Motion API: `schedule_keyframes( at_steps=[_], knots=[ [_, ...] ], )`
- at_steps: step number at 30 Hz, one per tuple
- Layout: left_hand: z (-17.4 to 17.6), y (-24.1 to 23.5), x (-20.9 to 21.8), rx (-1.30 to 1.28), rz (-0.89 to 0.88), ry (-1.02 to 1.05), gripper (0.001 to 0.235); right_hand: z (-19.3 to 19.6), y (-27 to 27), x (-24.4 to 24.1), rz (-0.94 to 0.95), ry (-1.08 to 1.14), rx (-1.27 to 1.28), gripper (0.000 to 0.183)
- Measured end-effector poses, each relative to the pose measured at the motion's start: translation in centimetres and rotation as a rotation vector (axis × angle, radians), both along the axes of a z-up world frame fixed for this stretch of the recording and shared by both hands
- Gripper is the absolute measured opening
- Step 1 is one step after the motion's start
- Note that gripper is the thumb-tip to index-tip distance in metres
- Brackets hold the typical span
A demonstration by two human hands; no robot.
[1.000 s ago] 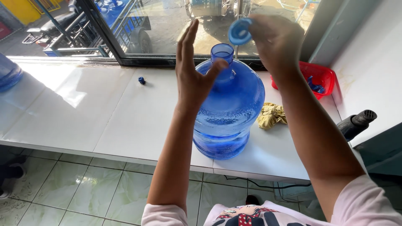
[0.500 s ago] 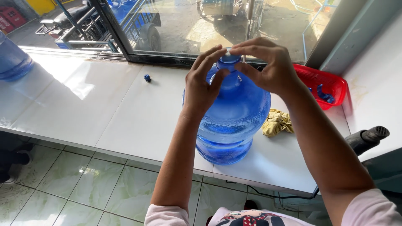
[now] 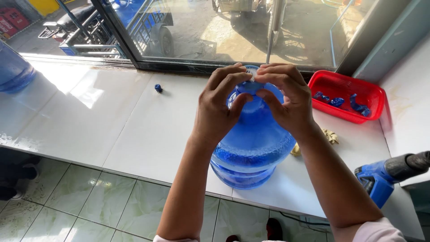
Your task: Fill and heat-seal large blue plastic water jugs.
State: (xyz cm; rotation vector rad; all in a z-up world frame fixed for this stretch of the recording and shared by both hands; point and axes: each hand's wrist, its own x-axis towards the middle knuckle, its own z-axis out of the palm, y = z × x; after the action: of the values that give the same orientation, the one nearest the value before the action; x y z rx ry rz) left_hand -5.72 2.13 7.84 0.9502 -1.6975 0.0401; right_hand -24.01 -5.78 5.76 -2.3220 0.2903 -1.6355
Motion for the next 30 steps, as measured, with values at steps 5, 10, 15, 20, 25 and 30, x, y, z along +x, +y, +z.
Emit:
schedule_keyframes(
  at_steps=[5, 10, 15, 20, 25, 30],
  knots=[
    [-1.5, -0.2, 0.0, 0.025, 0.040, 0.027, 0.041, -0.2, 0.2, -0.7, -0.034, 0.057, -0.011, 0.025],
    [-4.5, 3.4, -1.2, 0.059, 0.023, 0.113, 0.058, -6.0, 0.0, -4.1, -0.120, 0.017, 0.088, 0.038],
    [-10.6, 6.6, -3.7, 0.107, 0.434, 0.092, 0.058, -13.8, -1.5, -4.3, 0.204, -0.379, 0.787, 0.070],
    [-11.5, 5.3, -1.7, 0.019, 0.431, 0.119, 0.057, -15.3, -0.1, -2.6, 0.351, -0.516, 0.888, 0.080],
    [-12.0, 2.8, 7.0, -0.001, 0.086, 0.183, 0.060, -15.6, 5.9, 2.5, -0.062, -0.520, 0.709, 0.076],
    [-12.1, 2.3, 12.8, 0.141, 0.101, 0.378, 0.052, -15.4, 9.9, 9.3, -0.519, -0.417, 0.500, 0.080]
  ],
)
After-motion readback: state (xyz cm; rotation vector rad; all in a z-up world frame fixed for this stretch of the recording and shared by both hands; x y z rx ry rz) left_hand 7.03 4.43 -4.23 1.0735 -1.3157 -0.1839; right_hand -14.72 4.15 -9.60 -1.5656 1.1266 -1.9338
